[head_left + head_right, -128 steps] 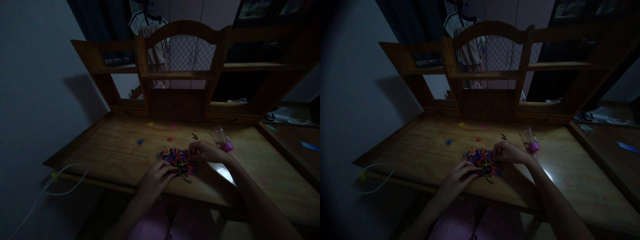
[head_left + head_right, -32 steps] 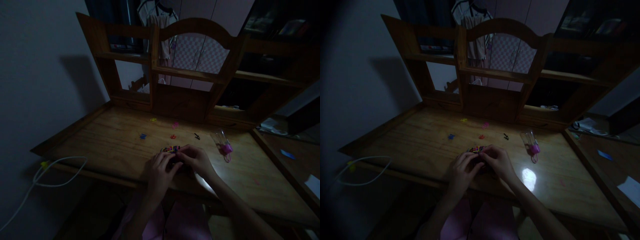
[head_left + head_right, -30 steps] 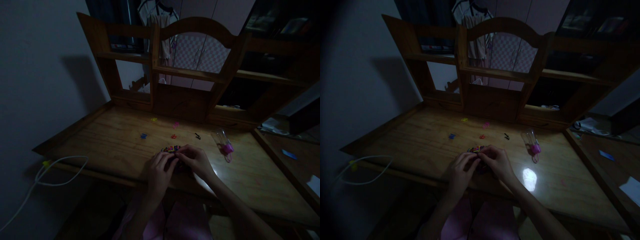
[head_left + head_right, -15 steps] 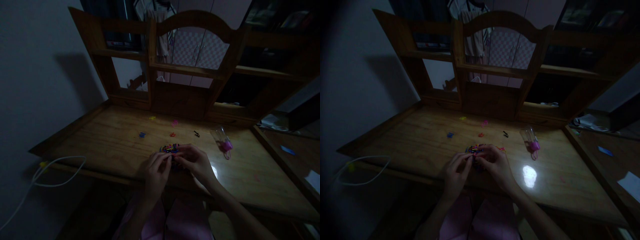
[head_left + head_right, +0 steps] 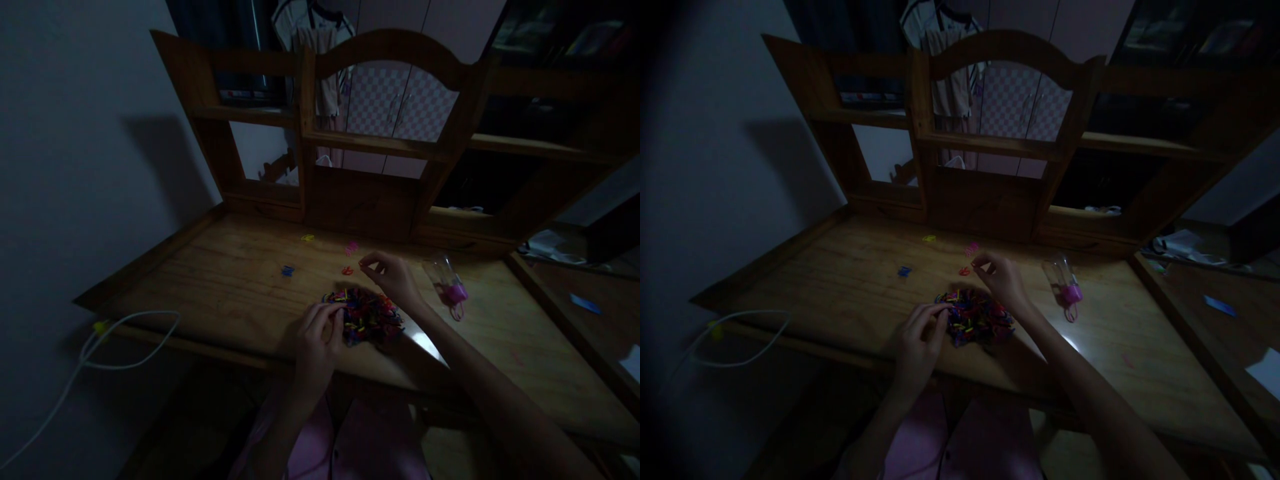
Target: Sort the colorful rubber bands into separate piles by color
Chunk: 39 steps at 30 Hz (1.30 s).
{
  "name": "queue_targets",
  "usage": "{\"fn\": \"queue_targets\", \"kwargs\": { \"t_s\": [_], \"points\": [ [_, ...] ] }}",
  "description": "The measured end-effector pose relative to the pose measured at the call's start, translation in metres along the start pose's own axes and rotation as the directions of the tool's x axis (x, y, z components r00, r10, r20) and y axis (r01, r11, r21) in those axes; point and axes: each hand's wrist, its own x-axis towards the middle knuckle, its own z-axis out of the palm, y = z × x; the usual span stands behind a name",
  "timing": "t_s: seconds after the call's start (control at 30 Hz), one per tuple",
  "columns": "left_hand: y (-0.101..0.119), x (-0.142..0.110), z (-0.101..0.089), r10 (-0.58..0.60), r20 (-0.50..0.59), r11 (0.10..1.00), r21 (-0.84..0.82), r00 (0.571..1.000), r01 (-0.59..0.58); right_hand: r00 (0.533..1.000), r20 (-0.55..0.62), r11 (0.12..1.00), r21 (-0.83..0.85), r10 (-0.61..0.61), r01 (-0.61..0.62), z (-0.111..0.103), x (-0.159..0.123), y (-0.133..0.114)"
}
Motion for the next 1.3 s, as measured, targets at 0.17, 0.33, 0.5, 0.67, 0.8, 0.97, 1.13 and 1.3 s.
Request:
{"fn": "queue_targets", "kwargs": {
  "t_s": [0.17, 0.33, 0.5, 0.67, 0.8, 0.97, 1.13, 1.3],
  "points": [
    [-0.001, 0.001, 0.001, -0.008, -0.003, 0.999, 0.032, 1.0, 0.008, 0.996, 0.092, 0.992, -0.123, 0.001, 0.01, 0.016, 0.019, 0.007],
    [-0.004, 0.002, 0.002, 0.018, 0.016, 0.999, 0.036, 1.0, -0.018, 0.997, 0.073, 0.991, -0.127, -0.034, 0.044, 0.003, 0.01, 0.012],
    [-0.009, 0.0, 0.001, 0.016, 0.055, 0.998, 0.06, 0.998, -0.019, 0.99, -0.129, 0.985, -0.168, -0.053, 0.031, -0.033, -0.009, 0.03],
    [0.005, 0.036, 0.013, 0.117, 0.17, 0.981, 0.136, 0.978, -0.141, 0.874, -0.48, 0.99, -0.068, 0.074, -0.12, -0.059, -0.018, 0.054],
    [0.02, 0.101, 0.051, 0.339, 0.46, 0.883, 0.146, 0.821, -0.446, 0.815, -0.572, 0.991, -0.022, 0.093, -0.129, -0.066, -0.018, 0.059],
    [0.013, 0.156, 0.115, 0.328, 0.641, 0.864, 0.093, 0.694, -0.495, 0.854, -0.517, 0.991, -0.07, 0.06, -0.112, -0.061, -0.021, 0.061],
    [0.004, 0.165, 0.123, 0.316, 0.625, 0.88, 0.087, 0.714, -0.466, 0.855, -0.514, 0.985, -0.097, 0.071, -0.14, -0.059, -0.022, 0.063],
    [0.01, 0.156, 0.053, 0.302, 0.541, 0.898, 0.116, 0.785, -0.425, 0.854, -0.516, 0.988, -0.079, 0.07, -0.129, -0.059, -0.023, 0.054]
  ]
}}
